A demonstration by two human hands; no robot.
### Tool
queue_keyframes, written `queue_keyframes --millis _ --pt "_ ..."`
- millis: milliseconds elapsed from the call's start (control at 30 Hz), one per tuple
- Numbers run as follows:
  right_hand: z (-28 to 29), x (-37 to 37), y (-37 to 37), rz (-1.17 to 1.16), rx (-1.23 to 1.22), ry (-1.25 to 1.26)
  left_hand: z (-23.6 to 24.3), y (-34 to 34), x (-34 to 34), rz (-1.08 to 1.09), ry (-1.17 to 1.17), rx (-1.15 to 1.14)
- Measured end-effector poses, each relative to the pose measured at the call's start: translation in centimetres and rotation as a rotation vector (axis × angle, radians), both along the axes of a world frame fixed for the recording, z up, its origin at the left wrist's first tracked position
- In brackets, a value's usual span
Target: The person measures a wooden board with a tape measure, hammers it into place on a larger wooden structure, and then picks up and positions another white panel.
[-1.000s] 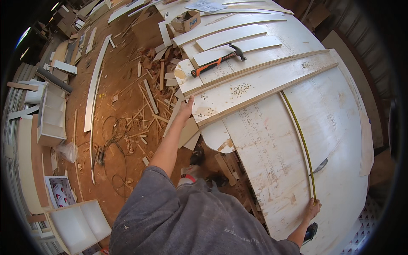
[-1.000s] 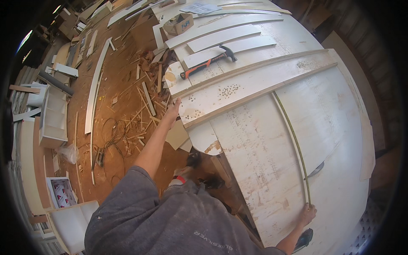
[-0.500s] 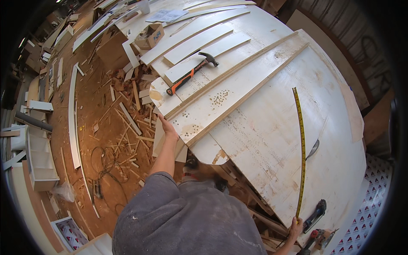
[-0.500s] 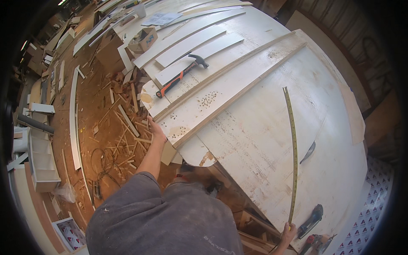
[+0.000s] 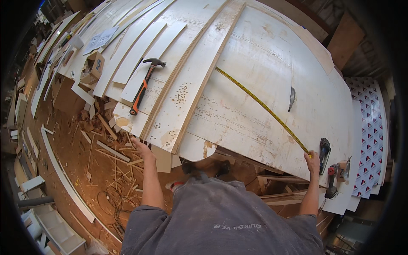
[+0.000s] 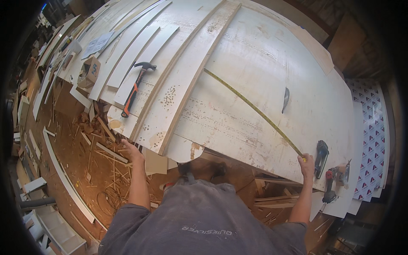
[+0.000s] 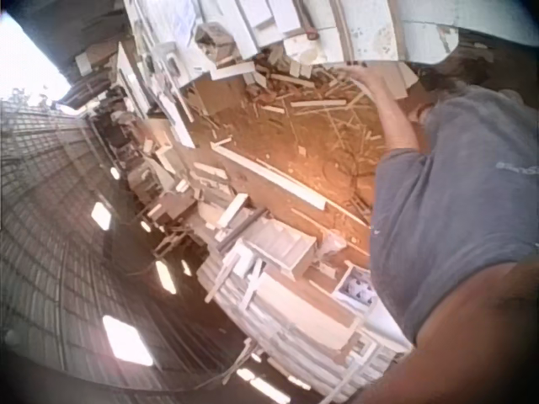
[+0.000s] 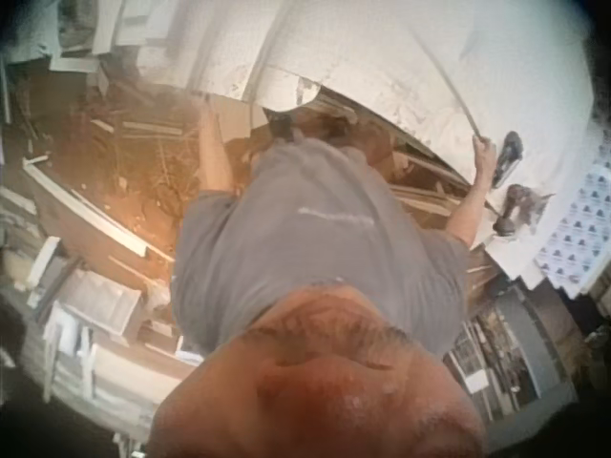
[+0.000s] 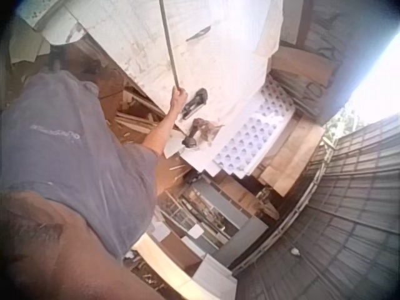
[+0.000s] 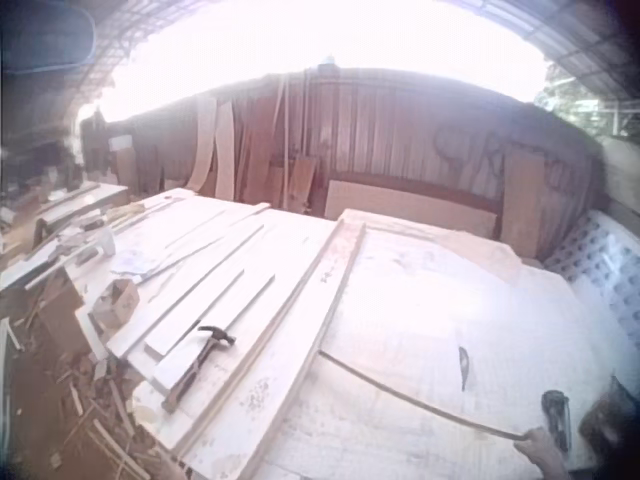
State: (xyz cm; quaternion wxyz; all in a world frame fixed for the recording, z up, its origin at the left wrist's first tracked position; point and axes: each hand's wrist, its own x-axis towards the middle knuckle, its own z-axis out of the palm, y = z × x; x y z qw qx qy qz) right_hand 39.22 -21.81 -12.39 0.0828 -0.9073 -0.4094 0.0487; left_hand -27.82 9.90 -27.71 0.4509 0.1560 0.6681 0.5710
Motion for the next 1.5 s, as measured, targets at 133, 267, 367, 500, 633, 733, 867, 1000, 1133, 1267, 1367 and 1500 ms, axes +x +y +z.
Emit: queue_keyframes --millis 133,267,367,500,633,733,867,1000,1133,1267,1367,1500 --pt "-0.4 3.3 0.3 0.006 0.027 -0.036 5.7 -1.6 1.0 -0.068 0.625 0.155" --pt "-1.5 6.5 2.2 0.001 0.029 -0.078 10.0 -2.4 7.8 -0.379 1.224 0.28" --pt "-2.7 9.1 4.3 0.008 0.035 -0.094 10.7 -1.6 13.7 -0.651 1.25 0.272" --pt "-4.3 11.2 8.1 0.083 0.058 -0.106 8.3 -1.1 17.0 -0.808 1.397 0.149" --pt "-5.8 13.6 9.1 0.077 0.066 -0.109 8.6 -0.9 19.0 -0.801 1.474 0.067" --pt "-6.0 14.2 9.6 0.06 0.089 -0.112 8.4 -0.5 19.7 -0.794 1.536 0.059" --pt "-6.0 14.4 10.5 0.061 0.122 -0.121 8.6 -0.5 20.0 -0.783 1.543 0.021" --pt "-6.6 14.8 10.9 0.081 0.176 -0.14 8.4 -0.4 19.8 -0.759 1.546 0.001" --pt "-7.1 15.0 11.0 0.077 0.186 -0.156 8.2 -0.5 19.9 -0.742 1.549 0.021" --pt "-7.4 15.1 10.9 0.072 0.21 -0.163 8.0 -0.5 19.7 -0.745 1.551 0.051" --pt "-7.5 15.0 11.0 0.059 0.229 -0.176 8.0 -0.4 19.7 -0.746 1.54 0.028" --pt "-7.9 15.0 10.9 0.067 0.282 -0.188 8.3 -0.5 19.9 -0.752 1.525 0.019"
